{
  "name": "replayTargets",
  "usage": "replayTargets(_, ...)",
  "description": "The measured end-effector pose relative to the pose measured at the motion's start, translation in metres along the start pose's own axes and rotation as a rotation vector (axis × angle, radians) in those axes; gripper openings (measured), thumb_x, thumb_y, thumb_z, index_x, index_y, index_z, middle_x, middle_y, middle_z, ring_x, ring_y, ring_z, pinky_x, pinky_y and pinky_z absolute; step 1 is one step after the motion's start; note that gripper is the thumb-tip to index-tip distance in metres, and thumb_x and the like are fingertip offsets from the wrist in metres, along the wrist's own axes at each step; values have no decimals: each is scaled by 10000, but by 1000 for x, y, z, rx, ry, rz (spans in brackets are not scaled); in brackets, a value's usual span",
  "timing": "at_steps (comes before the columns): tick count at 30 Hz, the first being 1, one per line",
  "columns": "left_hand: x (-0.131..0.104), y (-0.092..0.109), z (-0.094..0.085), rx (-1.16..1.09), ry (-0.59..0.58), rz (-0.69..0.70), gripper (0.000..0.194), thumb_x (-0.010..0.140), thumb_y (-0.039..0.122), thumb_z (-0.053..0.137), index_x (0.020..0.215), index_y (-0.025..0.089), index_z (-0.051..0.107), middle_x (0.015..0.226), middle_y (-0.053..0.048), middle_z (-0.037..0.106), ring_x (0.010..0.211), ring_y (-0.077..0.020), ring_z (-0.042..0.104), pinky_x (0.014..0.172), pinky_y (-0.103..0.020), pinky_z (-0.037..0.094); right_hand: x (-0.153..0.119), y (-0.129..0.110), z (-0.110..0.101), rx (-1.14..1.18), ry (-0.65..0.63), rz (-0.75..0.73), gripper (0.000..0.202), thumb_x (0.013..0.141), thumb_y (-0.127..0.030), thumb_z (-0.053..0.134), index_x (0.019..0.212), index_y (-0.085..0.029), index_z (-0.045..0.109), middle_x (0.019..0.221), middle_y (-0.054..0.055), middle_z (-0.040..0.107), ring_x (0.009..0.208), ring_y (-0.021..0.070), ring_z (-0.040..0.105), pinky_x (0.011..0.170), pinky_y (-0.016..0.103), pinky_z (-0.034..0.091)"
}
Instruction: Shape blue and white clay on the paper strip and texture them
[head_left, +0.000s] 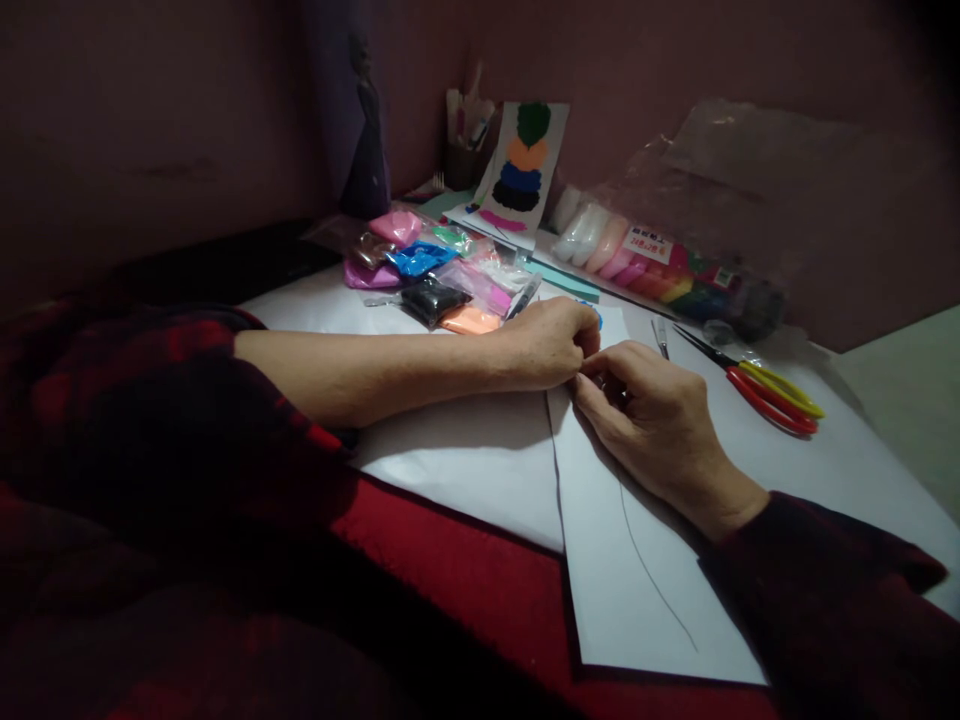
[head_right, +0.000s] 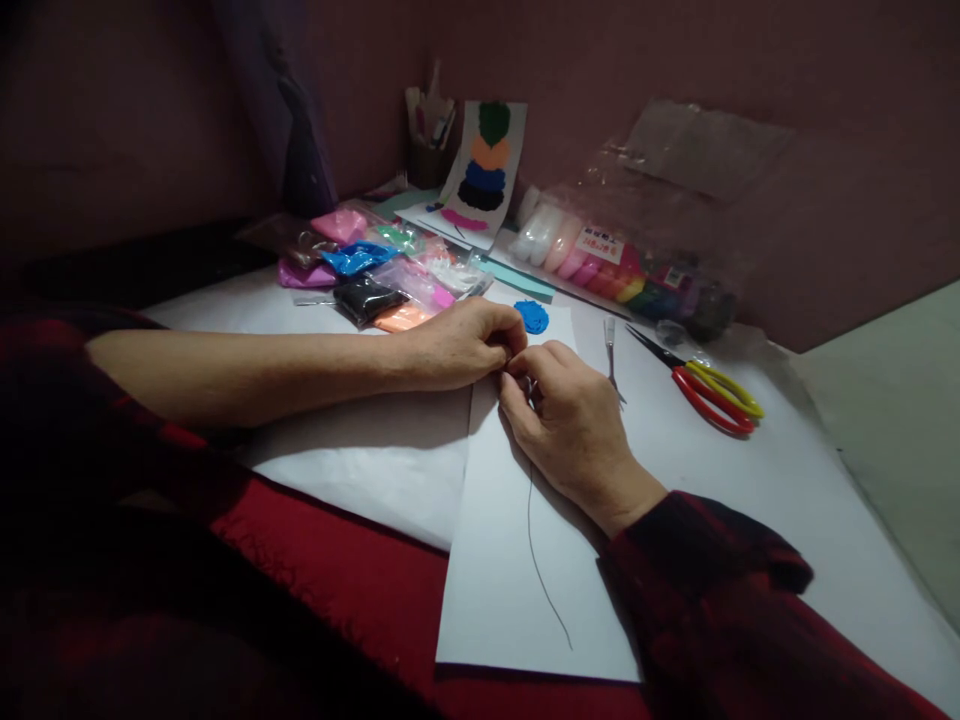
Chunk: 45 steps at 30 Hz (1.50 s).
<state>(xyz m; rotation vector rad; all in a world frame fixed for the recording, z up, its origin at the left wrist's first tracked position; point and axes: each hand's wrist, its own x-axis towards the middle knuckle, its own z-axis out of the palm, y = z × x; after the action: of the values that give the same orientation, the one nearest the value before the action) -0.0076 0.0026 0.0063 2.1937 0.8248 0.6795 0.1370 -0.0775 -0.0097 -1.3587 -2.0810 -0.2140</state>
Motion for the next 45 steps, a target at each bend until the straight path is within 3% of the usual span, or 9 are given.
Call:
replayTargets(30, -1, 2, -1, 54, -11, 22, 177, 706, 37, 500, 759, 145, 630, 754, -7, 634, 735, -142, 570, 722, -311, 495, 1, 1, -2, 75, -60, 25, 63, 804, -211, 635, 761, -171, 613, 750, 24, 583, 578, 130, 494, 548, 278, 377)
replayTargets(45, -1, 1, -1, 51, -10, 32, 159, 710, 69, 516, 769, 147, 641, 778, -15, 643, 757, -146, 578, 778, -338, 517, 1, 1, -1, 40, -53, 15, 54, 808, -205, 617, 762, -190, 593, 734, 13, 573, 601, 142, 511, 574, 286, 390)
